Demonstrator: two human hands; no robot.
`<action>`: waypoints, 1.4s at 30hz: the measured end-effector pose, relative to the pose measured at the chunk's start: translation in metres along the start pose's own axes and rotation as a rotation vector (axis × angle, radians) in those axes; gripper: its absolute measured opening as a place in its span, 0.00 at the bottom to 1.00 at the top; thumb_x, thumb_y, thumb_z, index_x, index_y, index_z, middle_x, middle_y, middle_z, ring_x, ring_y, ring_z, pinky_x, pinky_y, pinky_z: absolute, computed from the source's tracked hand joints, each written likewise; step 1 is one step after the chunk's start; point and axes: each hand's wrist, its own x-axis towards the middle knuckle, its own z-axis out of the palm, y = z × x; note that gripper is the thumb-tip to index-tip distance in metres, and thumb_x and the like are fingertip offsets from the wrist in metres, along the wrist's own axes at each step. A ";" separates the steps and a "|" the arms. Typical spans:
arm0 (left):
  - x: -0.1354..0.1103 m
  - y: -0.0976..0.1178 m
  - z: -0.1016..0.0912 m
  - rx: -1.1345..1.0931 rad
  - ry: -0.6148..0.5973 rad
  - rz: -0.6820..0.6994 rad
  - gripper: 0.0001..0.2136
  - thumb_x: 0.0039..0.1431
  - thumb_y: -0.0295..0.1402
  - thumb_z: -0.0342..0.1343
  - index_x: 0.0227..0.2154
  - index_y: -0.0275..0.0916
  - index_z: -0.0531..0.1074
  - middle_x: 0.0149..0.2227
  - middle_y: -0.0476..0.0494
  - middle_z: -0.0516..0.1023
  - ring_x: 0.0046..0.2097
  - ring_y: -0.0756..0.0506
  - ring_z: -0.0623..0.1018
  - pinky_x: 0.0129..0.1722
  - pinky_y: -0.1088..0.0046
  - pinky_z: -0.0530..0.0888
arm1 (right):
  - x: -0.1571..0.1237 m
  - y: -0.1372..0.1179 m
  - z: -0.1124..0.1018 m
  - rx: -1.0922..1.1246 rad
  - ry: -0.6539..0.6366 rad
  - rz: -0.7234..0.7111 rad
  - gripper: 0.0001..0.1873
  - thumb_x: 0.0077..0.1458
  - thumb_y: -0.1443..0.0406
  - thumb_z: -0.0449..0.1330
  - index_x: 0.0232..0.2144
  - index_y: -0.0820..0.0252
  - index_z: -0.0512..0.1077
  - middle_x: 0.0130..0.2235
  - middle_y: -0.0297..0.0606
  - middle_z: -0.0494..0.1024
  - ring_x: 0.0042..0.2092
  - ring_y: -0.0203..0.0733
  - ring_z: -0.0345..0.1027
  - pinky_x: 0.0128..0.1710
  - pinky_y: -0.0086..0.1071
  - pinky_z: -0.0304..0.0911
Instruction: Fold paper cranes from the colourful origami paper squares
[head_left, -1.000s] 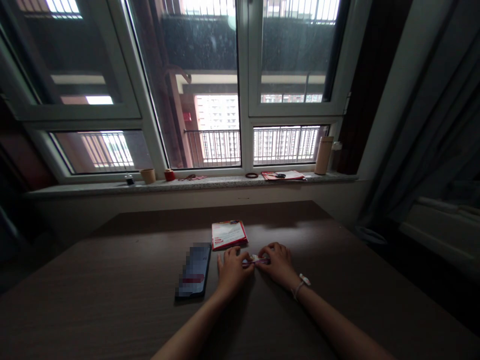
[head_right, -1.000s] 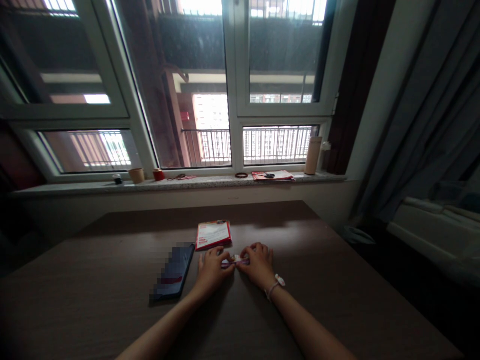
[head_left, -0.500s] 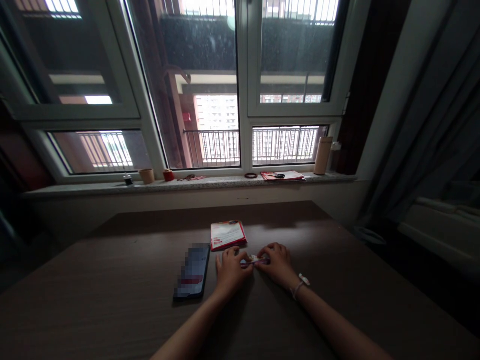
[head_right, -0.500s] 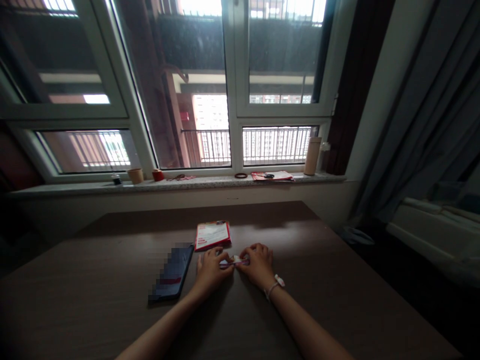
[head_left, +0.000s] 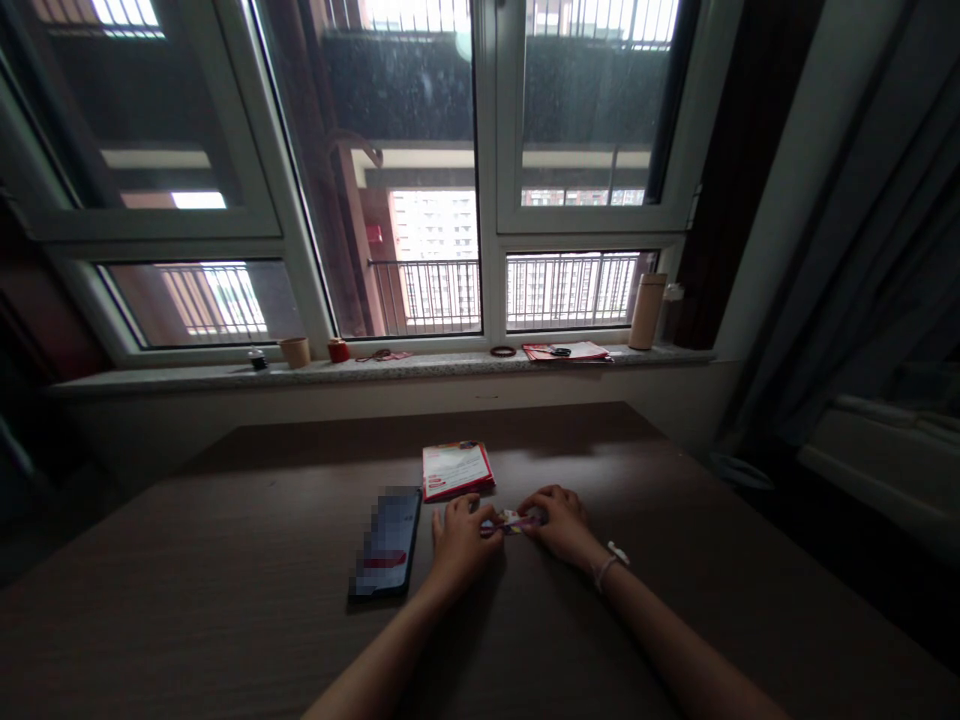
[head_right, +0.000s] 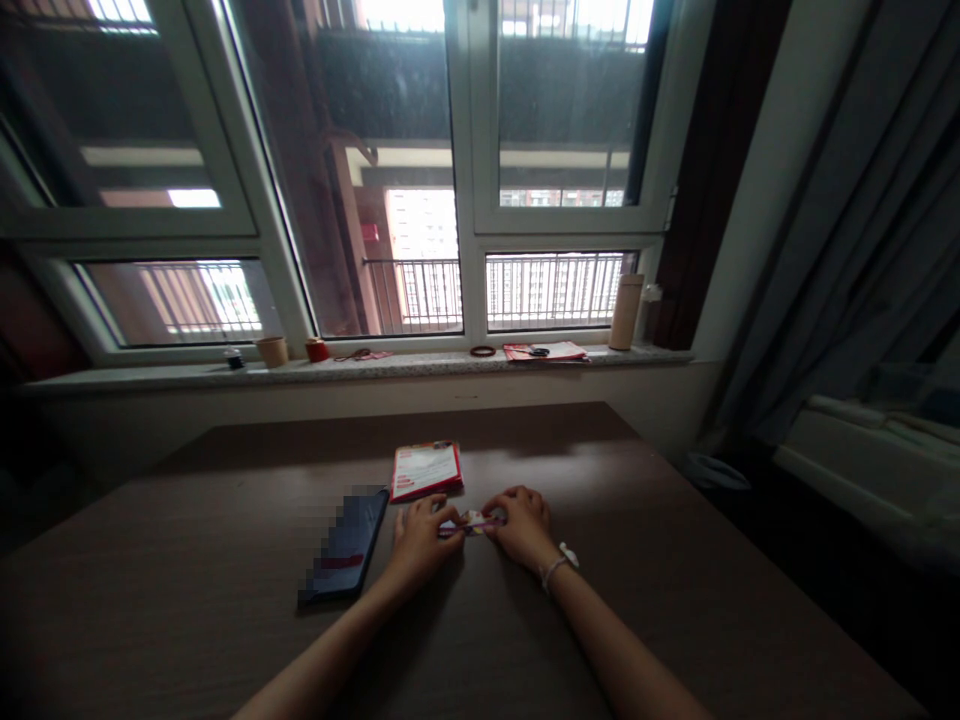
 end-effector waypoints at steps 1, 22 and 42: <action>-0.001 0.000 0.001 0.001 0.002 0.011 0.10 0.54 0.39 0.56 0.39 0.51 0.77 0.57 0.45 0.68 0.61 0.38 0.62 0.62 0.45 0.48 | 0.000 0.000 0.000 0.006 -0.003 0.001 0.13 0.46 0.62 0.65 0.37 0.42 0.78 0.48 0.34 0.71 0.55 0.49 0.58 0.56 0.40 0.49; -0.004 -0.003 0.005 -0.061 0.030 0.121 0.12 0.57 0.40 0.56 0.43 0.58 0.77 0.54 0.47 0.70 0.59 0.38 0.63 0.62 0.48 0.51 | -0.010 0.007 -0.014 0.166 -0.057 -0.374 0.05 0.53 0.62 0.61 0.29 0.55 0.76 0.44 0.35 0.76 0.50 0.43 0.63 0.53 0.33 0.56; -0.003 -0.003 0.002 -0.034 -0.019 0.122 0.16 0.57 0.36 0.57 0.47 0.62 0.74 0.57 0.47 0.68 0.60 0.39 0.62 0.62 0.50 0.51 | -0.007 0.010 -0.010 0.119 -0.076 -0.402 0.14 0.57 0.64 0.56 0.44 0.48 0.77 0.51 0.33 0.75 0.56 0.44 0.58 0.58 0.38 0.53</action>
